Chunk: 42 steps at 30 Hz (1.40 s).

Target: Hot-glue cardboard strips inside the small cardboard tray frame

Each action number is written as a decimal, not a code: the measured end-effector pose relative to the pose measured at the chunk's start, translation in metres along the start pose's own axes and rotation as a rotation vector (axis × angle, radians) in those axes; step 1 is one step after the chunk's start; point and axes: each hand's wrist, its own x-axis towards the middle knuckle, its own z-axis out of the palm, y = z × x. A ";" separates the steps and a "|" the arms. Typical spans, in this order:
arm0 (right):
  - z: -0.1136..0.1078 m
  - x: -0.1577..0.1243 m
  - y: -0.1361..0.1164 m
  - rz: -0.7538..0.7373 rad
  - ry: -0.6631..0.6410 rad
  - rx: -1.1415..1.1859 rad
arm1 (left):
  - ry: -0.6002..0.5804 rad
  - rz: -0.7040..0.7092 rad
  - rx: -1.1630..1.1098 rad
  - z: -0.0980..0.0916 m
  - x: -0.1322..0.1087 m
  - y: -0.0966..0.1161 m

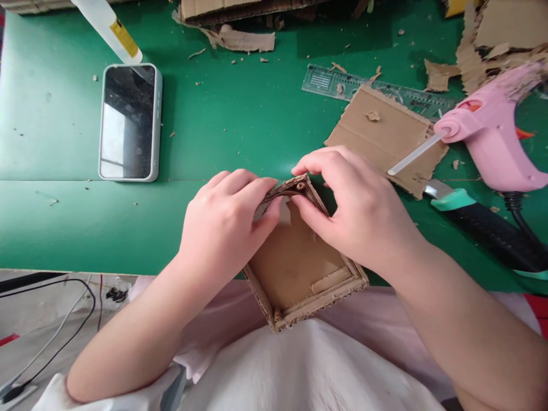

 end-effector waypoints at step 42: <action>0.002 0.000 -0.005 -0.090 -0.059 -0.118 | -0.024 -0.070 -0.100 -0.009 -0.015 -0.006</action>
